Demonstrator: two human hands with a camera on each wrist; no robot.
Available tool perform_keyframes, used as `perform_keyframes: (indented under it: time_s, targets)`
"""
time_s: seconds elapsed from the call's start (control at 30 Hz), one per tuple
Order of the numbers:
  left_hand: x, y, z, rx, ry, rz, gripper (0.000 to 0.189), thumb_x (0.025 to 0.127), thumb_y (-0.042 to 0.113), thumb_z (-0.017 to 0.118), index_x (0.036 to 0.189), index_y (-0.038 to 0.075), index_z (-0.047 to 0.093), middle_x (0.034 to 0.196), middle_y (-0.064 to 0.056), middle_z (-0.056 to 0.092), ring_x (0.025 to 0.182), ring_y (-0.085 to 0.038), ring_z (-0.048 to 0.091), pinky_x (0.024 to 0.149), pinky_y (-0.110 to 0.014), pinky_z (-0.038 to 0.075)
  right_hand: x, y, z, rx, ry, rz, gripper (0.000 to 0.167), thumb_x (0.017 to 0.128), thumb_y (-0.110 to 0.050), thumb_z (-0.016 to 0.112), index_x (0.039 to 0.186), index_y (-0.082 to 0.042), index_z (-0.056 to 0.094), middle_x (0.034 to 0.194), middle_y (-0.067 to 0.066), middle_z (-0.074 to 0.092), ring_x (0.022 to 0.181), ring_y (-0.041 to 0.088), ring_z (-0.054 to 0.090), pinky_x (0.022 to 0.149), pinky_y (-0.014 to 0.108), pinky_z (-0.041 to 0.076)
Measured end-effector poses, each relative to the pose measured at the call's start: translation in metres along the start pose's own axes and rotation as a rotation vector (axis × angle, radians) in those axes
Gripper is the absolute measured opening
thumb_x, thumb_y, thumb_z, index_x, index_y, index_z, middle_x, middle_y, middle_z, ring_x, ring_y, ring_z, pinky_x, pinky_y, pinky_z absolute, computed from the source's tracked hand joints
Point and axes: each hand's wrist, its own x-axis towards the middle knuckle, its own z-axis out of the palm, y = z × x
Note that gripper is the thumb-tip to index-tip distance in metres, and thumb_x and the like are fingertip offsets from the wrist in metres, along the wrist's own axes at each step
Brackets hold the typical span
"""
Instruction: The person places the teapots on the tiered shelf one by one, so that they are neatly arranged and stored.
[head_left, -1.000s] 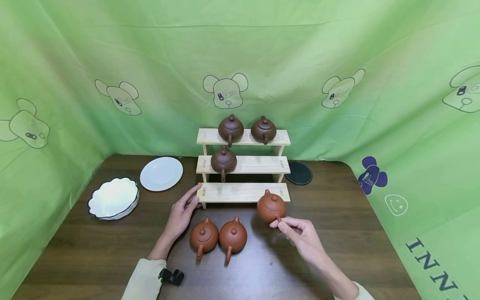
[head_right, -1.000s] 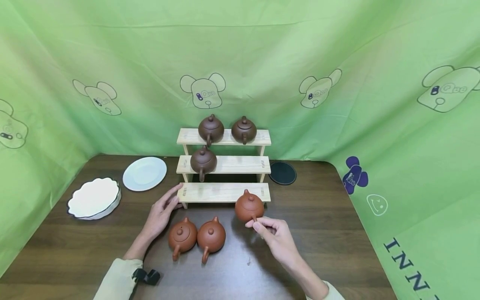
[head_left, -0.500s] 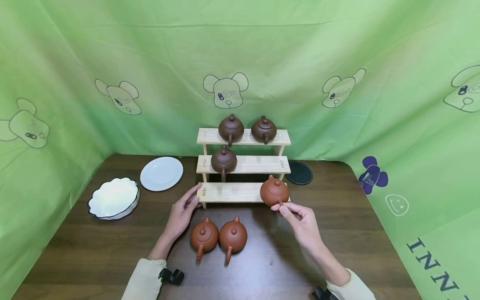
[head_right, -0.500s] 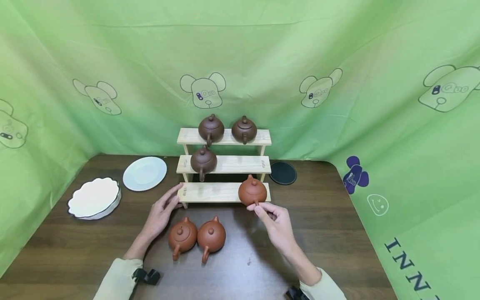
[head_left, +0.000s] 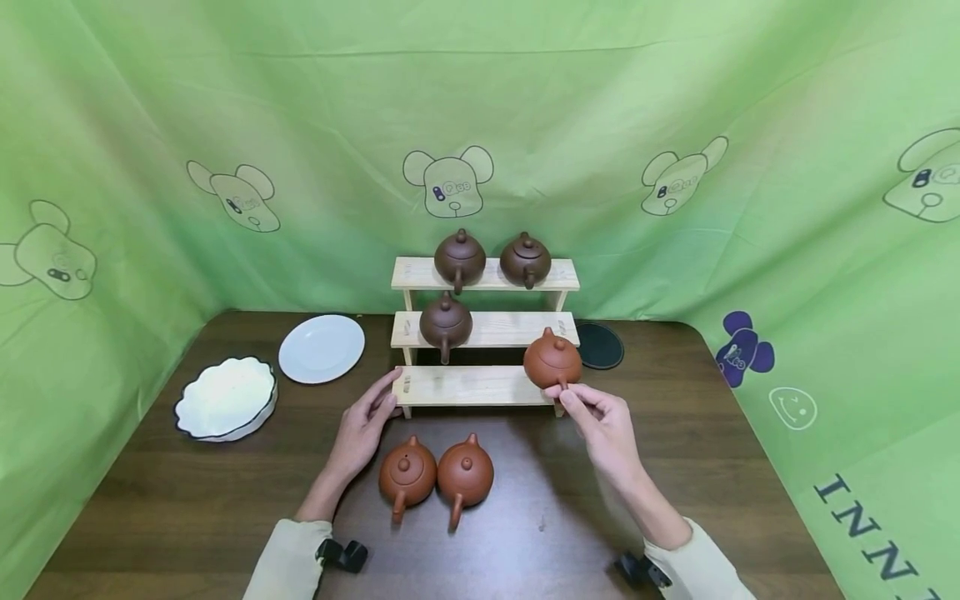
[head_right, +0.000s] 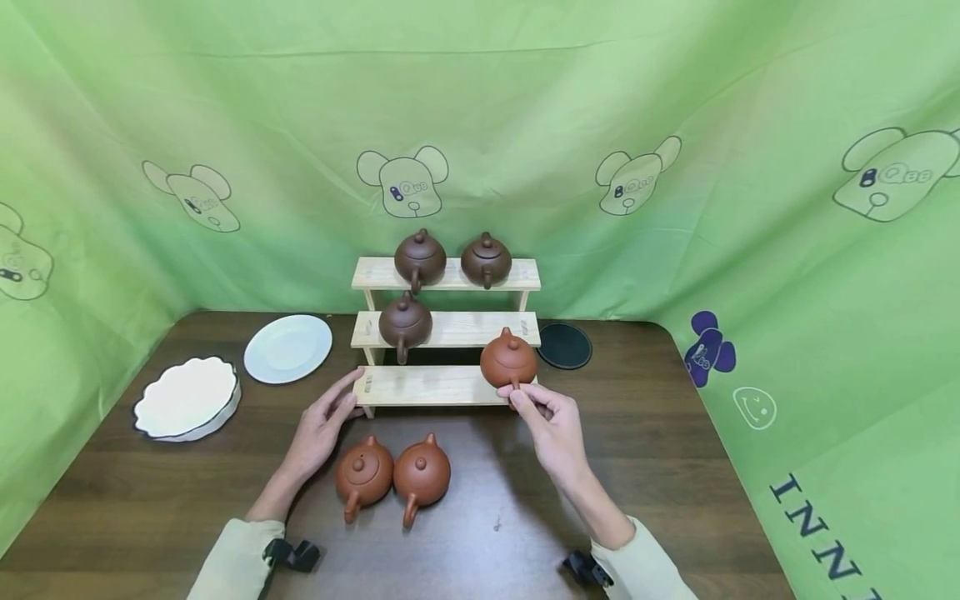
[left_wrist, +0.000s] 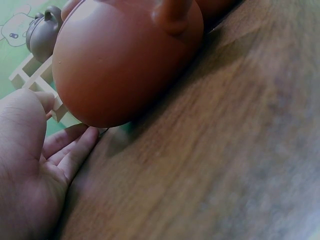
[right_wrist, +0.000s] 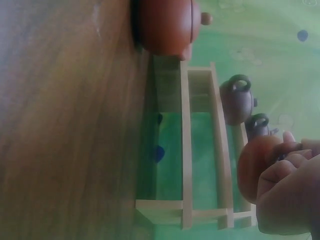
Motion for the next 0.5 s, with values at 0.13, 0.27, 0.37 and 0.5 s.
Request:
perform_keyframes:
  time_s: [0.13, 0.27, 0.37, 0.5]
  targets:
    - [-0.001, 0.000, -0.001, 0.002, 0.001, 0.000, 0.045, 0.119, 0.016, 0.056, 0.164, 0.011, 0.056, 0.168, -0.012, 0.053, 0.126, 0.002, 0.066, 0.103, -0.021, 0.061, 0.008, 0.000, 0.005, -0.010, 0.005, 0.011, 0.022, 0.111, 0.001, 0.062, 0.113, 0.016, 0.077, 0.104, -0.005, 0.083, 0.086, -0.002, 0.060, 0.080, 0.009, 0.052]
    - [-0.001, -0.001, -0.001, 0.004, 0.004, -0.003, 0.045, 0.118, 0.015, 0.056, 0.164, 0.011, 0.057, 0.168, -0.012, 0.053, 0.125, 0.002, 0.067, 0.103, -0.021, 0.061, 0.017, 0.002, 0.011, -0.019, 0.004, 0.007, 0.022, 0.112, 0.000, 0.062, 0.113, 0.015, 0.078, 0.102, -0.010, 0.082, 0.081, -0.002, 0.055, 0.075, 0.011, 0.050]
    - [0.000, -0.001, 0.000, 0.003, 0.004, -0.003, 0.045, 0.118, 0.015, 0.057, 0.163, 0.012, 0.057, 0.168, -0.012, 0.053, 0.124, 0.002, 0.067, 0.103, -0.020, 0.061, 0.022, 0.004, 0.014, -0.024, 0.015, -0.004, 0.021, 0.111, 0.001, 0.063, 0.113, 0.016, 0.078, 0.102, -0.010, 0.081, 0.090, -0.003, 0.061, 0.085, 0.012, 0.055]
    - [0.000, -0.002, 0.000, -0.003, 0.004, 0.011, 0.045, 0.118, 0.014, 0.056, 0.163, 0.011, 0.058, 0.167, -0.014, 0.054, 0.123, 0.002, 0.068, 0.102, -0.020, 0.061, 0.027, 0.008, 0.017, -0.016, 0.037, 0.006, 0.020, 0.110, 0.001, 0.064, 0.113, 0.015, 0.078, 0.099, -0.005, 0.081, 0.090, -0.003, 0.062, 0.085, 0.012, 0.055]
